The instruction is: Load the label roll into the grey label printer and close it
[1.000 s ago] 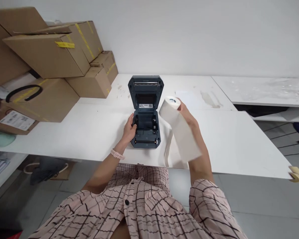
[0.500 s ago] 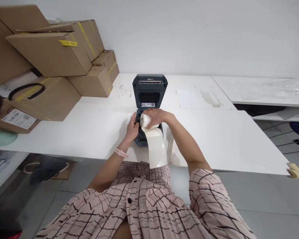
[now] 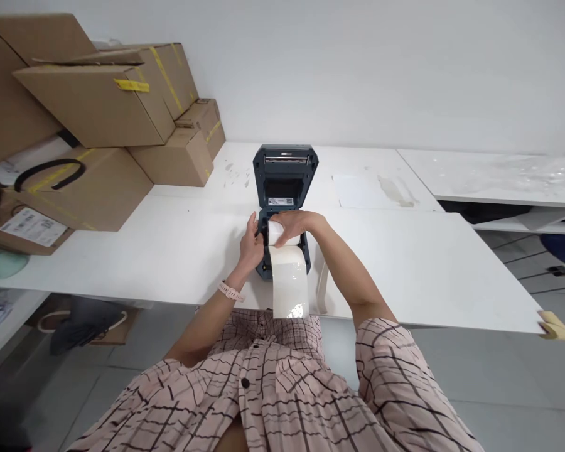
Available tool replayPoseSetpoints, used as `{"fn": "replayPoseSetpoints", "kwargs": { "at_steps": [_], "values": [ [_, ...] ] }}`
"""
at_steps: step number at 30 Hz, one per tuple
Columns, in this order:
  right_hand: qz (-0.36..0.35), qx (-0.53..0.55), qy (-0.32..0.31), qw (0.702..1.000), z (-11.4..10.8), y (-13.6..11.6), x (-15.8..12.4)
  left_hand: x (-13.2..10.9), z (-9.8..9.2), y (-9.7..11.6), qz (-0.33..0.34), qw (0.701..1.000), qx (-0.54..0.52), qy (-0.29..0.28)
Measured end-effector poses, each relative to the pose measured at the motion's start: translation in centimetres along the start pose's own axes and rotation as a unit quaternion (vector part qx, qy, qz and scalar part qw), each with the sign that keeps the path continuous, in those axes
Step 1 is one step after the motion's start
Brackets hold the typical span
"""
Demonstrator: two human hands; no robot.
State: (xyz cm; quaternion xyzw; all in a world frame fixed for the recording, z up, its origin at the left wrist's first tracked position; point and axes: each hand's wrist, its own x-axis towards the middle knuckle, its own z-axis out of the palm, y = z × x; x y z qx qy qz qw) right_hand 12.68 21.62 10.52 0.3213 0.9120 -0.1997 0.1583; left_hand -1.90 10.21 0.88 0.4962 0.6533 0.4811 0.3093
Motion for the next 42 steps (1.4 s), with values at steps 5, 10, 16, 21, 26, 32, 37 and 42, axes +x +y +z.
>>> {"fn": "replayPoseSetpoints", "kwargs": {
  "at_steps": [5,10,16,21,26,32,37,42],
  "values": [
    [-0.005,-0.002,0.0,1.0,1.1,0.2,1.2,0.2,0.1,-0.5,0.0,1.0,-0.013,0.0],
    [-0.049,-0.049,0.191,0.979,4.8,-1.9,-3.1,0.1,0.1,-0.9,0.008,0.999,-0.035,0.002],
    [-0.084,-0.014,0.272,0.959,11.6,-5.0,-8.7,0.5,0.5,-1.9,0.017,0.997,-0.081,-0.008],
    [-0.052,0.015,0.326,0.944,14.0,-5.8,-8.2,0.5,0.7,-2.6,0.02,0.994,-0.105,-0.014],
    [-0.05,0.0,0.335,0.941,13.9,-5.8,-8.1,0.3,0.5,-2.5,0.013,0.996,-0.091,-0.018],
    [-0.076,-0.014,0.305,0.949,13.1,-5.2,-8.8,0.2,0.3,-1.8,0.0,0.997,-0.078,-0.02],
    [-0.073,0.005,0.308,0.949,13.0,-5.8,-8.9,0.1,0.2,-1.6,-0.003,0.997,-0.08,-0.019],
    [-0.065,-0.005,0.311,0.948,12.7,-6.1,-8.9,0.0,0.1,-1.3,-0.01,0.997,-0.077,-0.018]
  ]
}}
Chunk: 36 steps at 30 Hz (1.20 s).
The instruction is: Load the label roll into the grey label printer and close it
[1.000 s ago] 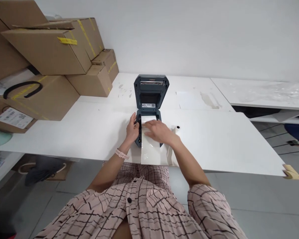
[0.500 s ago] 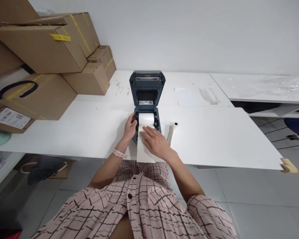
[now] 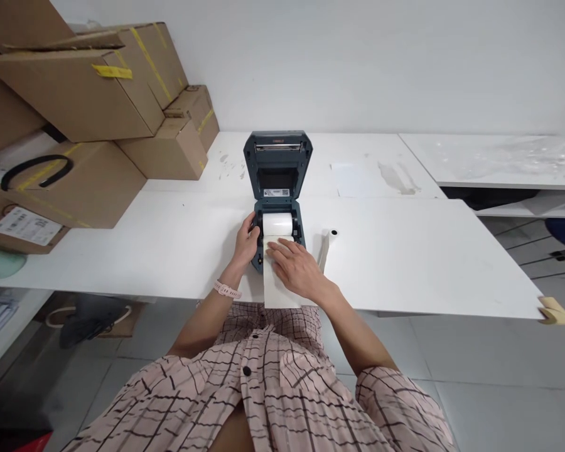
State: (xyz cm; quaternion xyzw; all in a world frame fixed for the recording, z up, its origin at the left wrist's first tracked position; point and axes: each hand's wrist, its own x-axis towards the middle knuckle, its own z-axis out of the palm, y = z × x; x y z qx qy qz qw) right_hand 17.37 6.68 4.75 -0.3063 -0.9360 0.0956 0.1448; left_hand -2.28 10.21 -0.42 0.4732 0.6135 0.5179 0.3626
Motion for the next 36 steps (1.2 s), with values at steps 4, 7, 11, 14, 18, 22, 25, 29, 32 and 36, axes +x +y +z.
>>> {"fn": "replayPoseSetpoints", "kwargs": {
  "at_steps": [4,7,11,14,18,22,25,29,32,36],
  "values": [
    [0.002,-0.005,-0.003,1.0,0.3,-0.1,-0.1,-0.2,0.0,0.1,-0.005,1.0,-0.001,-0.006],
    [0.004,-0.011,-0.006,1.0,1.0,-0.3,-0.6,-0.2,0.0,0.0,-0.001,1.0,-0.008,-0.005],
    [0.018,-0.014,-0.005,1.0,2.0,-0.6,-1.1,0.0,0.0,0.0,-0.003,1.0,-0.018,-0.001],
    [0.023,-0.01,-0.005,1.0,2.3,-0.6,-1.2,-0.5,-0.2,0.6,-0.007,0.999,-0.032,-0.015],
    [0.024,0.004,-0.005,1.0,2.6,-0.6,-1.1,-3.5,-0.5,1.5,-0.04,0.996,-0.057,-0.06],
    [0.022,0.06,-0.023,0.998,1.2,-0.1,-1.4,-7.5,-0.9,1.6,-0.051,0.993,-0.065,-0.08],
    [-0.001,0.172,-0.014,0.985,-2.2,1.6,-1.0,-8.9,-1.2,1.2,-0.057,0.991,-0.074,-0.095],
    [0.071,0.204,0.278,0.936,-7.7,6.3,3.4,-8.8,-1.5,0.7,-0.052,0.989,-0.083,-0.108],
    [0.085,0.224,0.327,0.914,-10.0,10.7,9.3,-8.7,-1.5,0.7,-0.047,0.99,-0.073,-0.109],
    [0.079,0.273,0.268,0.921,-10.2,12.6,13.6,-9.1,-1.6,0.5,-0.047,0.988,-0.075,-0.123]
  ]
}}
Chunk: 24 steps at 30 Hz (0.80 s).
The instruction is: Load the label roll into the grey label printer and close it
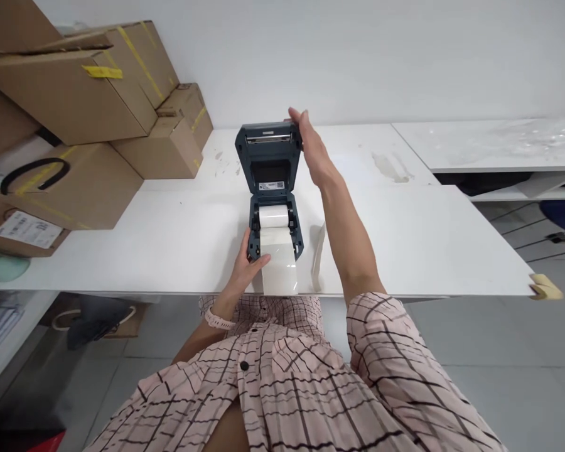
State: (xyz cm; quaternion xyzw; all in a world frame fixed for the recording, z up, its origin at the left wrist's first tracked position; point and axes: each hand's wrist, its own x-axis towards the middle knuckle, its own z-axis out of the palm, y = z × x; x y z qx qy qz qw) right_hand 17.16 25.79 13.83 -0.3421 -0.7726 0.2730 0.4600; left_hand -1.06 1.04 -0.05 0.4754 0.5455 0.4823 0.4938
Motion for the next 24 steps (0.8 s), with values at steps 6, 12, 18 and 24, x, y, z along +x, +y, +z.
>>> {"fn": "replayPoseSetpoints", "kwargs": {
  "at_steps": [6,12,18,24],
  "values": [
    [0.016,-0.037,0.041,0.998,1.6,-4.2,-10.6,-1.0,-1.7,-0.5,-0.039,0.997,-0.036,0.054],
    [0.099,-0.067,0.027,0.992,4.2,-4.6,-19.7,0.5,-1.5,2.0,0.013,0.995,-0.014,0.102],
    [0.286,0.11,0.006,0.952,6.4,-1.1,-21.3,1.9,0.6,2.4,-0.055,0.996,-0.037,0.067],
    [0.348,0.223,-0.014,0.91,6.6,-1.0,-22.5,1.6,0.4,0.8,-0.015,0.993,-0.079,0.084]
  ]
}}
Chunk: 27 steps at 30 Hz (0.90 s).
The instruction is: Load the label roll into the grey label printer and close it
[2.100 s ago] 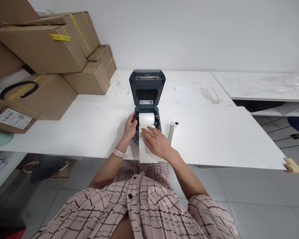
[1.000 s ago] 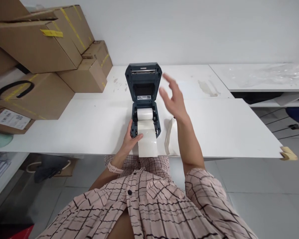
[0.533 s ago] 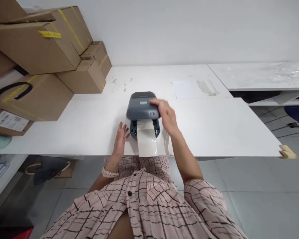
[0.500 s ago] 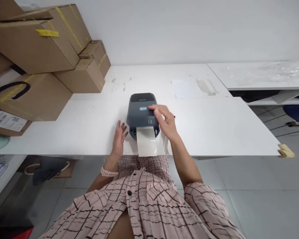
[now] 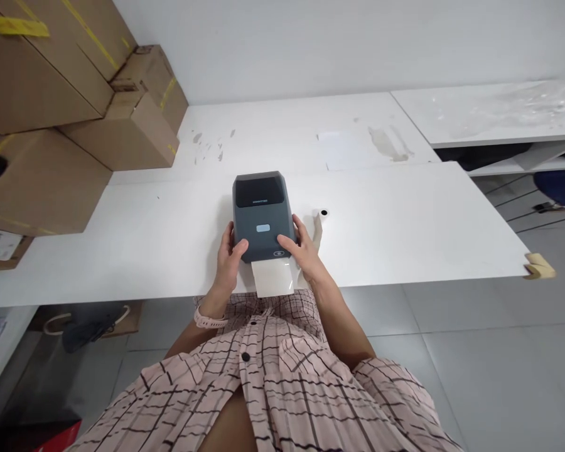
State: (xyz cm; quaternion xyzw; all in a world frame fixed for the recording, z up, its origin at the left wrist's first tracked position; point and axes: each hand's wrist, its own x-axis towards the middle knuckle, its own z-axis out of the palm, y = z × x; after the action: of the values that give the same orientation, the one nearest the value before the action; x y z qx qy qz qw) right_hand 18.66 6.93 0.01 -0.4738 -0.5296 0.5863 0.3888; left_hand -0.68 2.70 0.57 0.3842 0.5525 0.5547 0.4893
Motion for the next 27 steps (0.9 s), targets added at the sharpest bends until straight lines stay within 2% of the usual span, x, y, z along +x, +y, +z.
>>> {"fn": "replayPoseSetpoints", "kwargs": {
  "at_steps": [5,9,11,14,16,17,19,21,22,24,27],
  "values": [
    [0.016,0.102,0.043,0.994,0.1,-0.8,-0.2,0.2,0.5,-0.9,0.064,0.997,-0.019,0.023],
    [0.011,0.085,0.037,0.996,0.2,-0.4,0.2,0.3,0.4,-1.0,0.071,0.997,-0.001,0.022],
    [-0.012,0.055,0.043,0.997,0.4,-0.4,0.1,-0.4,0.2,-1.1,0.061,0.998,0.017,0.021],
    [-0.136,-0.067,0.11,0.982,1.2,-1.0,-0.5,-2.9,-0.2,-1.7,0.04,0.994,0.047,0.085],
    [-0.257,-0.183,0.137,0.939,1.7,-1.7,-0.8,-5.0,-0.4,-2.3,0.022,0.988,0.06,0.143],
    [-0.31,-0.234,0.131,0.912,1.9,-2.0,-0.9,-5.9,-0.5,-2.5,-0.002,0.99,0.063,0.124],
    [-0.385,-0.304,0.105,0.865,2.3,-2.4,-0.8,-7.1,-0.6,-2.7,-0.055,0.996,0.062,0.016],
    [-0.416,-0.342,0.094,0.838,2.4,-2.7,-0.6,-7.2,-0.4,-2.3,-0.118,0.987,0.041,-0.097],
    [-0.421,-0.353,0.098,0.829,2.5,-2.8,-0.6,-7.0,-0.2,-1.9,-0.149,0.979,0.027,-0.135],
    [-0.421,-0.371,0.106,0.821,2.6,-2.9,-0.6,-6.5,0.4,-1.1,-0.194,0.968,-0.001,-0.157],
    [-0.416,-0.389,0.108,0.815,2.6,-3.1,-0.8,-6.2,1.2,0.1,-0.209,0.967,-0.031,-0.139]
  ]
}}
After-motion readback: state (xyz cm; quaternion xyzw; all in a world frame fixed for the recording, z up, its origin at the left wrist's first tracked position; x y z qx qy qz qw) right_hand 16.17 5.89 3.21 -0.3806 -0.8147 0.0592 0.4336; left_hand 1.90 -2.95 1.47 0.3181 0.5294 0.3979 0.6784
